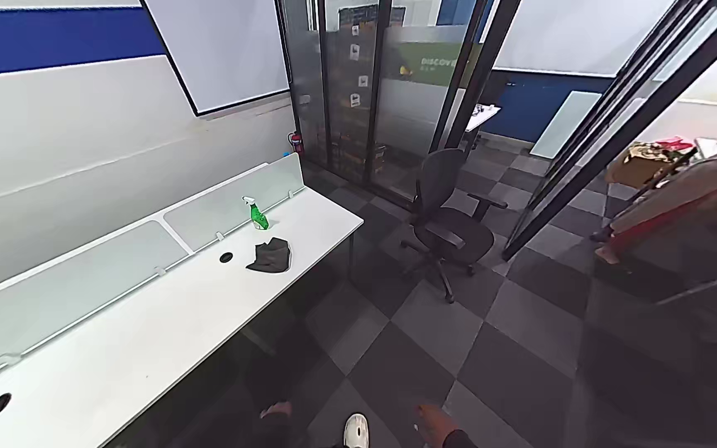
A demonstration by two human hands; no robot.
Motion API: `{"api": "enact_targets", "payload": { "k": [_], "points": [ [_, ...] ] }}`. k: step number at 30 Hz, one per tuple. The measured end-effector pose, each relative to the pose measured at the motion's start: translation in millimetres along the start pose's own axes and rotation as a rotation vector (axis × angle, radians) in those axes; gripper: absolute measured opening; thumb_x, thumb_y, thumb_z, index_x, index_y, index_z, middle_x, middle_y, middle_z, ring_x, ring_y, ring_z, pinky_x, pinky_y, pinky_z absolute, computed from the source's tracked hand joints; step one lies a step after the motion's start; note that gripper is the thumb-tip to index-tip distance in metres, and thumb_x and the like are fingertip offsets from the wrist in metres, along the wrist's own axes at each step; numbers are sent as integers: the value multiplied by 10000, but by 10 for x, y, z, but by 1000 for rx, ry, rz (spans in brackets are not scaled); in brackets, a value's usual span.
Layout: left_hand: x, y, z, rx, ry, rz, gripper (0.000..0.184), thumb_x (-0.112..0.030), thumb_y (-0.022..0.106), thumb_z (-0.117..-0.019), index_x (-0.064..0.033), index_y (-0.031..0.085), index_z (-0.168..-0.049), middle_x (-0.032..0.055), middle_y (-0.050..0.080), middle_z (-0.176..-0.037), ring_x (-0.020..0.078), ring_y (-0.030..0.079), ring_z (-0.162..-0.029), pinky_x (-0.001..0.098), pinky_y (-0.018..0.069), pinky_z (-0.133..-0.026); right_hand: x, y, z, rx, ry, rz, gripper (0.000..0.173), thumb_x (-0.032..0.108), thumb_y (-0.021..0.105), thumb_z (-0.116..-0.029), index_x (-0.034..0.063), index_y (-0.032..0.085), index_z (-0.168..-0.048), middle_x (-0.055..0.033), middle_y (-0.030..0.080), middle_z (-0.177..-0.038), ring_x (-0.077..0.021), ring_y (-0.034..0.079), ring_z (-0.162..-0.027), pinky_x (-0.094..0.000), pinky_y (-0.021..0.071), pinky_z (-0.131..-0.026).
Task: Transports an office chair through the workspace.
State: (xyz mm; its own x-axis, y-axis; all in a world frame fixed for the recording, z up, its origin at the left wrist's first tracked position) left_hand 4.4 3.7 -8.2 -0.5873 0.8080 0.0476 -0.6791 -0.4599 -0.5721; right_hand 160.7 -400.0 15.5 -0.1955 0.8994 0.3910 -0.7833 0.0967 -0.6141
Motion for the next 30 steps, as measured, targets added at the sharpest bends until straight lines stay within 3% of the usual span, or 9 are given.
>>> {"api": "enact_targets", "payload": {
  "k": [3, 5, 8, 11, 15, 19, 23, 26, 30],
  "points": [
    [-896, -977, -148, -44, 190, -24, 657, -422, 700, -958, -146, 500, -1520, 186, 552, -1503, 398, 504, -1406, 652, 385, -1148, -52, -283, -333, 1, 9, -19, 578, 354, 692, -968, 90, 552, -1463, -164, 633, -1412, -332, 588, -1335, -548, 443, -1142],
    [-1483, -1440, -272, -113, 332, 15, 665, -395, 679, -975, -183, 450, -1562, 133, 496, -1568, 365, 454, -1456, 629, 370, -1172, -74, -489, -506, 22, -18, -56, 582, 336, 685, -980, 58, 535, -1469, -190, 622, -1414, -347, 589, -1327, -548, 440, -1141],
    [-2209, -1909, -414, -175, 489, 38, 660, -366, 660, -985, -178, 426, -1573, 129, 449, -1602, 355, 398, -1494, 622, 353, -1188, -146, -817, -784, 14, -48, -155, 565, 312, 700, -971, 39, 547, -1442, -210, 655, -1354, -361, 630, -1267, -566, 470, -1105],
    [-2741, -2228, -684, -194, 512, 22, 666, -355, 668, -973, -190, 426, -1571, 110, 414, -1628, 352, 355, -1518, 632, 345, -1183, -362, -1250, -1220, 13, -58, -152, 542, 336, 683, -977, 56, 565, -1425, -198, 669, -1335, -359, 638, -1258, -578, 477, -1094],
    [-3158, -2545, -1175, -163, 447, 0, 682, -332, 704, -948, -183, 442, -1560, 110, 414, -1627, 366, 354, -1515, 646, 349, -1176, -761, -1992, -1914, -6, -51, -157, 535, 333, 692, -967, 55, 582, -1411, -190, 688, -1304, -357, 654, -1230, -576, 491, -1078],
    [-3425, -2965, -1498, -115, 356, 32, 643, -363, 681, -963, -195, 466, -1545, 116, 445, -1604, 371, 373, -1504, 655, 355, -1169, -882, -3062, -2430, 5, -25, -173, 555, 268, 695, -977, 27, 540, -1453, -217, 630, -1386, -360, 607, -1298, -536, 458, -1126],
    [-3627, -3372, -1780, -93, 272, 127, 638, -373, 698, -961, -186, 486, -1533, 130, 450, -1599, 373, 386, -1495, 645, 350, -1177, -1001, -4045, -3091, -11, -29, -19, 614, 322, 667, -997, 72, 476, -1524, -183, 577, -1476, -332, 552, -1377, -515, 419, -1173],
    [-3808, -3638, -2083, -121, 253, 185, 627, -381, 693, -959, -188, 501, -1524, 131, 464, -1589, 375, 422, -1472, 626, 375, -1169, -899, -4894, -3535, -155, -26, 17, 592, 340, 685, -969, 118, 514, -1491, -138, 613, -1428, -304, 588, -1328, -516, 456, -1134],
    [-4117, -4129, -2448, -137, 186, 204, 681, -385, 719, -946, -153, 476, -1538, 145, 428, -1613, 386, 378, -1499, 629, 354, -1178, -736, -5758, -4176, -444, -32, -94, 652, 342, 736, -917, 129, 515, -1492, -169, 553, -1482, -357, 536, -1367, -550, 459, -1119]
  ]
}}
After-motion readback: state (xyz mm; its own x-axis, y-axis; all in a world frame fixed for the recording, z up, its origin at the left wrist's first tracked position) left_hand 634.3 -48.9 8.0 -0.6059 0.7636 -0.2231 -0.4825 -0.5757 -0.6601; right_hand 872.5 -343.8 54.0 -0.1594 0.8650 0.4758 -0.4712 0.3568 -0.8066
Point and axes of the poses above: each hand's wrist, its own z-axis away from the middle knuckle, its own y-axis out of the palm, x = y × z, the point moved 1 cm from there along -z, towards the middle knuckle
